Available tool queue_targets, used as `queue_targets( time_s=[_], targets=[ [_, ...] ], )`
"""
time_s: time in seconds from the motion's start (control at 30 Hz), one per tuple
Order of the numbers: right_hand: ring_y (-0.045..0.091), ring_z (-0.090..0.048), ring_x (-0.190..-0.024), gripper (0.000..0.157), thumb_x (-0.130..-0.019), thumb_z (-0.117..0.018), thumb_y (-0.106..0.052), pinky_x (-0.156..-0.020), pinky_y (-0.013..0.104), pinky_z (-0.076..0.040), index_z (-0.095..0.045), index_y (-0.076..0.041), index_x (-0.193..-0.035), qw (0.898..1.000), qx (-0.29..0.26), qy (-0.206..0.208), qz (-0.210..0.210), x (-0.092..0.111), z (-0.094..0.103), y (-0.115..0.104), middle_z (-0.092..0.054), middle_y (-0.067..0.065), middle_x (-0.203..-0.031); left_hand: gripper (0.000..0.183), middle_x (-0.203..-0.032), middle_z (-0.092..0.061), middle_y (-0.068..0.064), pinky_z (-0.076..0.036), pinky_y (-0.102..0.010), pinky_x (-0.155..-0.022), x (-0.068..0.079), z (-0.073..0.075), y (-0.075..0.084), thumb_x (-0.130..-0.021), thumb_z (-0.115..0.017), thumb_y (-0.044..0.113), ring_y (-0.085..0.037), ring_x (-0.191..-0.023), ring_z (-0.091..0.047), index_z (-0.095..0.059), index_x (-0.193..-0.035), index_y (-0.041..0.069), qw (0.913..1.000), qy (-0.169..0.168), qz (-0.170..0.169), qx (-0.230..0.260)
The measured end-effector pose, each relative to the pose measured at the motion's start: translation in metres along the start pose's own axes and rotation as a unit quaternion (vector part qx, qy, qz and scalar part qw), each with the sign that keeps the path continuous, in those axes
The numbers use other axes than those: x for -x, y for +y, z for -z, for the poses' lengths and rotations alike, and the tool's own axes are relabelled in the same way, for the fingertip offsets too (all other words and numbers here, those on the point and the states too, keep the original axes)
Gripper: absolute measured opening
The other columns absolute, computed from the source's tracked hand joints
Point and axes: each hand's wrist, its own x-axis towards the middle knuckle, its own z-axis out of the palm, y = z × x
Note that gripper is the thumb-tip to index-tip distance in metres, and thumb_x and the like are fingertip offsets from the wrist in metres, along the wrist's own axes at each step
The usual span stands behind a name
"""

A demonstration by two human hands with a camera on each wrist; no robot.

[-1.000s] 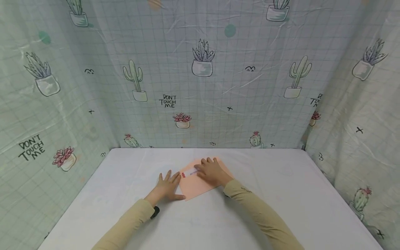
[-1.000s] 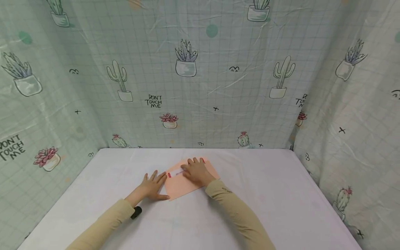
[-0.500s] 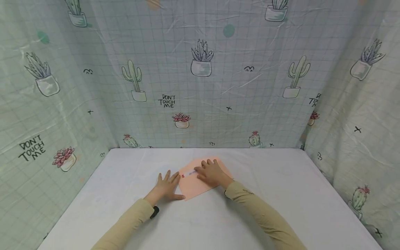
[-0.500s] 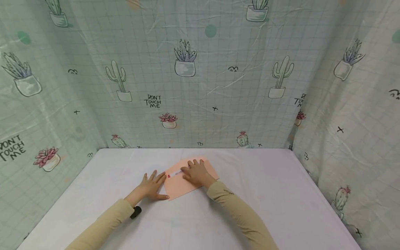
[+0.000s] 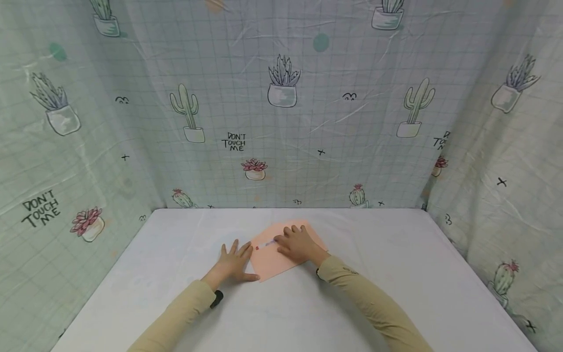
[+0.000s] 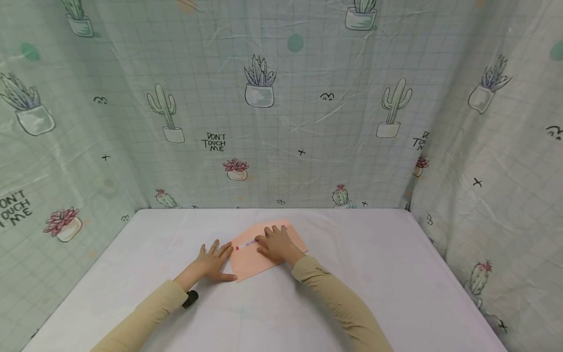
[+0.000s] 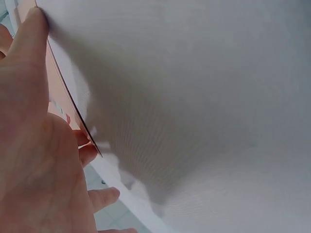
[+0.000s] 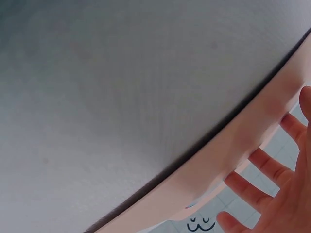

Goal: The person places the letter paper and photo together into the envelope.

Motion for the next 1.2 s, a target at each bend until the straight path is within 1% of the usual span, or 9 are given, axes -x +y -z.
queue_targets(
  time_s=[0.17, 0.43, 0.53, 0.6, 0.73, 0.83, 1.0, 1.2],
  targets=[
    [0.021, -0.046, -0.098, 0.040, -0.093, -0.034, -0.048, -0.083, 0.046, -0.038, -0.046, -0.030, -0.126, 1.000, 0.001, 0.011, 0.002, 0.0012, -0.0003, -0.0004, -0.051, 0.002, -0.110, 0.093, -0.147, -0.025, -0.009, -0.019, -0.068, -0.096, -0.0016, -0.0044, -0.0005, -0.074, -0.051, 0.068, -0.045, -0.133, -0.018, -0.029, -0.139, 0.004, 1.0000, -0.001, 0.002, -0.005],
    [0.020, -0.046, -0.095, 0.037, -0.092, -0.038, -0.048, -0.080, 0.045, -0.039, -0.048, -0.032, -0.123, 0.999, 0.025, 0.037, 0.006, 0.0021, -0.0008, -0.0016, -0.051, 0.002, -0.105, 0.094, -0.147, -0.025, -0.008, -0.019, -0.069, -0.096, -0.0022, -0.0074, -0.0008, -0.073, -0.050, 0.069, -0.044, -0.133, -0.018, -0.029, -0.139, 0.005, 0.9999, 0.000, 0.004, -0.010],
    [0.019, -0.046, -0.094, 0.037, -0.091, -0.038, -0.049, -0.080, 0.045, -0.039, -0.048, -0.031, -0.122, 0.999, 0.026, 0.038, 0.004, 0.0023, 0.0010, -0.0018, -0.051, 0.001, -0.105, 0.094, -0.147, -0.025, -0.008, -0.019, -0.069, -0.095, -0.0020, -0.0074, -0.0009, -0.073, -0.050, 0.069, -0.044, -0.133, -0.018, -0.029, -0.138, 0.005, 0.9999, 0.001, 0.003, -0.011],
    [0.019, -0.046, -0.094, 0.037, -0.091, -0.039, -0.049, -0.079, 0.044, -0.038, -0.049, -0.029, -0.121, 0.999, 0.021, 0.035, 0.001, 0.0021, 0.0021, -0.0018, -0.051, 0.000, -0.104, 0.094, -0.147, -0.025, -0.009, -0.019, -0.069, -0.095, -0.0019, -0.0075, -0.0010, -0.073, -0.050, 0.069, -0.044, -0.133, -0.018, -0.029, -0.138, 0.005, 0.9999, 0.003, 0.002, -0.011],
    [0.018, -0.045, -0.090, 0.036, -0.090, -0.040, -0.049, -0.075, 0.040, -0.034, -0.051, -0.021, -0.110, 0.999, 0.027, 0.032, -0.005, 0.0014, 0.0040, -0.0013, -0.050, -0.001, -0.100, 0.094, -0.147, -0.026, -0.009, -0.019, -0.069, -0.095, -0.0016, -0.0071, -0.0011, -0.073, -0.050, 0.069, -0.045, -0.132, -0.019, -0.029, -0.138, 0.005, 0.9999, 0.007, 0.000, -0.009],
    [0.017, -0.044, -0.087, 0.037, -0.090, -0.039, -0.050, -0.073, 0.037, -0.032, -0.053, -0.019, -0.104, 0.999, 0.040, 0.033, -0.005, 0.0005, 0.0038, -0.0008, -0.049, -0.001, -0.097, 0.094, -0.147, -0.026, -0.009, -0.019, -0.069, -0.095, -0.0015, -0.0068, -0.0014, -0.073, -0.050, 0.069, -0.045, -0.132, -0.019, -0.030, -0.138, 0.004, 0.9999, 0.011, -0.002, -0.010],
    [0.016, -0.042, -0.085, 0.036, -0.090, -0.039, -0.051, -0.071, 0.036, -0.030, -0.053, -0.020, -0.102, 0.999, 0.039, 0.030, -0.002, 0.0003, 0.0029, -0.0001, -0.048, -0.002, -0.093, 0.094, -0.147, -0.026, -0.009, -0.019, -0.069, -0.095, -0.0014, -0.0069, -0.0019, -0.073, -0.050, 0.069, -0.045, -0.132, -0.019, -0.029, -0.138, 0.004, 0.9999, 0.012, -0.003, -0.005],
    [0.016, -0.042, -0.086, 0.035, -0.090, -0.038, -0.051, -0.075, 0.039, -0.033, -0.052, -0.022, -0.103, 0.999, 0.033, 0.028, -0.002, 0.0025, 0.0039, 0.0002, -0.048, -0.003, -0.094, 0.094, -0.147, -0.026, -0.009, -0.018, -0.070, -0.094, -0.0006, -0.0063, -0.0010, -0.073, -0.051, 0.068, -0.046, -0.132, -0.018, -0.029, -0.138, 0.004, 0.9999, 0.010, -0.002, -0.002]
  ],
)
